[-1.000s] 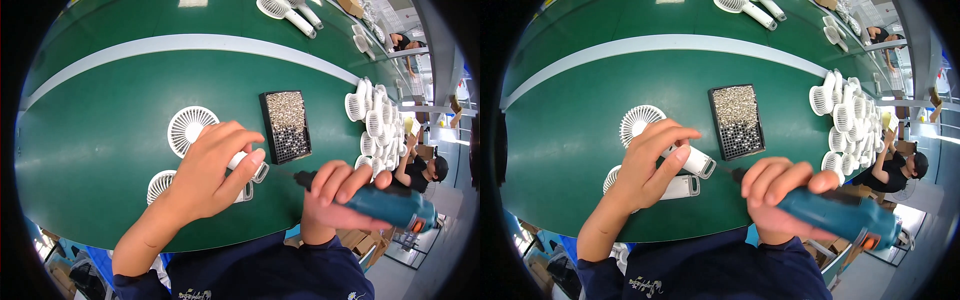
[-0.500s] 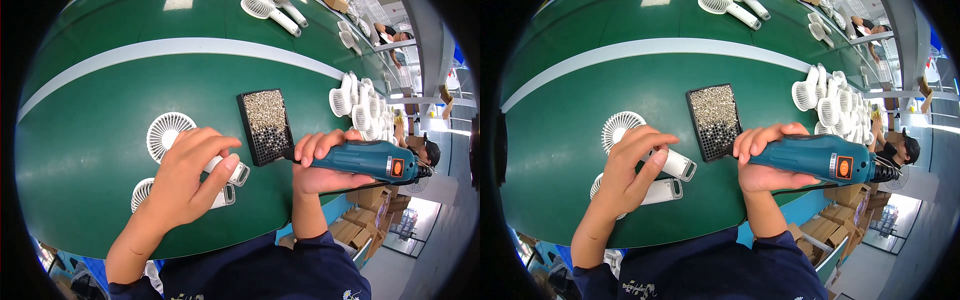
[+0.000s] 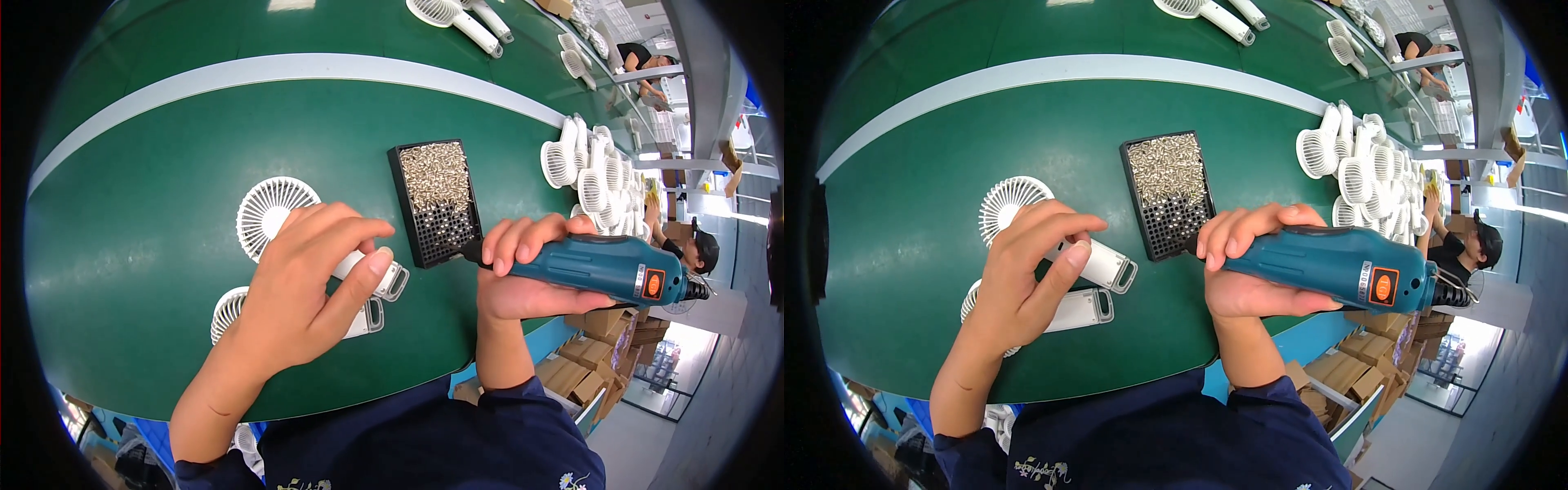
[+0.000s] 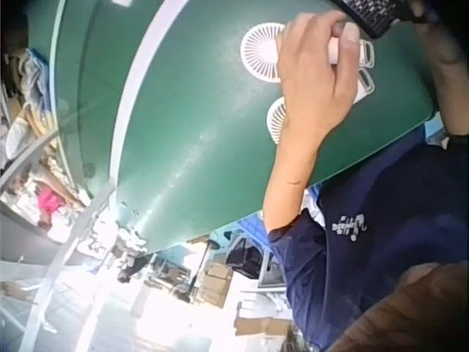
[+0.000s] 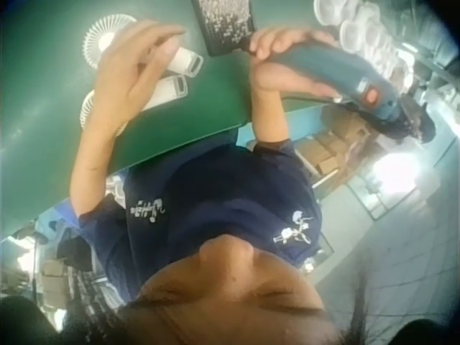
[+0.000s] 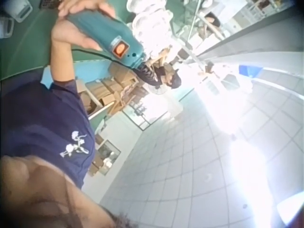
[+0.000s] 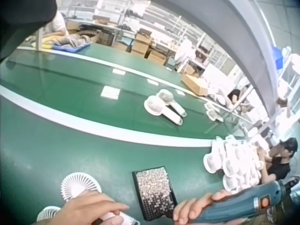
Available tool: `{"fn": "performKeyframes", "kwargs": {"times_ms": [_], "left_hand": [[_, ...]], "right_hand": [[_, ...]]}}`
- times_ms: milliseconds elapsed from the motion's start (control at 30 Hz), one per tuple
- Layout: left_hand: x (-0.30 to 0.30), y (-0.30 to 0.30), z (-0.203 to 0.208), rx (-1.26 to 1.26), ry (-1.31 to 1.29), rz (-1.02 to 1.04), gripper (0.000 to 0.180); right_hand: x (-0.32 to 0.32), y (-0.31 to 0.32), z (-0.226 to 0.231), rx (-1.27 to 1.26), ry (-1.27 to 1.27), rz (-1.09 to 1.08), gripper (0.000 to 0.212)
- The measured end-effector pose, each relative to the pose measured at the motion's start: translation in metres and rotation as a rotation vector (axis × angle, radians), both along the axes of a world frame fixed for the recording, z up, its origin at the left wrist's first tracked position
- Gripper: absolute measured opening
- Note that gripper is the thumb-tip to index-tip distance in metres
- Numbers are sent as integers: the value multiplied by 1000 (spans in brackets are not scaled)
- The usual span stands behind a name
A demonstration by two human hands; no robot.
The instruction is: The person assembles portable hand fans by joining plastic casings with screws using an electric screwdriver.
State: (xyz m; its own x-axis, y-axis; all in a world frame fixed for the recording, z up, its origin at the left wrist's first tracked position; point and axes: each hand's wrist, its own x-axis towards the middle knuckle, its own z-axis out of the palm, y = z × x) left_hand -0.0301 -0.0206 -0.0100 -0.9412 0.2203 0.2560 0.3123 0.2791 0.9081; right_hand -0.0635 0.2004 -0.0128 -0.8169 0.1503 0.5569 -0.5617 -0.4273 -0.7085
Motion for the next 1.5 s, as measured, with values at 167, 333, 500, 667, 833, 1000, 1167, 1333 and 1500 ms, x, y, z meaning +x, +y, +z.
{"fn": "performKeyframes", "kwargs": {"times_ms": [167,333,500,667,833,1000,1167,1333,1500], "left_hand": [[0,0,0,3,7,-2,20],[-1,-1,4,-50,15,-21,20],[-1,-1,3,-49,23,-16,20],[-2,1,3,-17,10,-6,21],[0,-2,2,20,9,-5,21],[0,-2,0,-3,23,-11,23],[-1,-3,0,-20,51,-48,25],[-1,-4,-2,-13,44,-44,26],[-1,-4,-3,4,52,-34,28]], "right_hand": [[1,2,0,-20,-15,-2,88],[-4,6,2,-19,-52,28,85],[-6,9,1,-13,-79,32,82],[-3,2,-1,22,18,77,90],[0,-5,0,95,61,49,92],[8,-5,18,-13,23,22,90],[40,-18,49,-21,-19,212,75],[60,-50,50,48,-38,292,60],[63,-61,45,142,-27,336,48]]}}
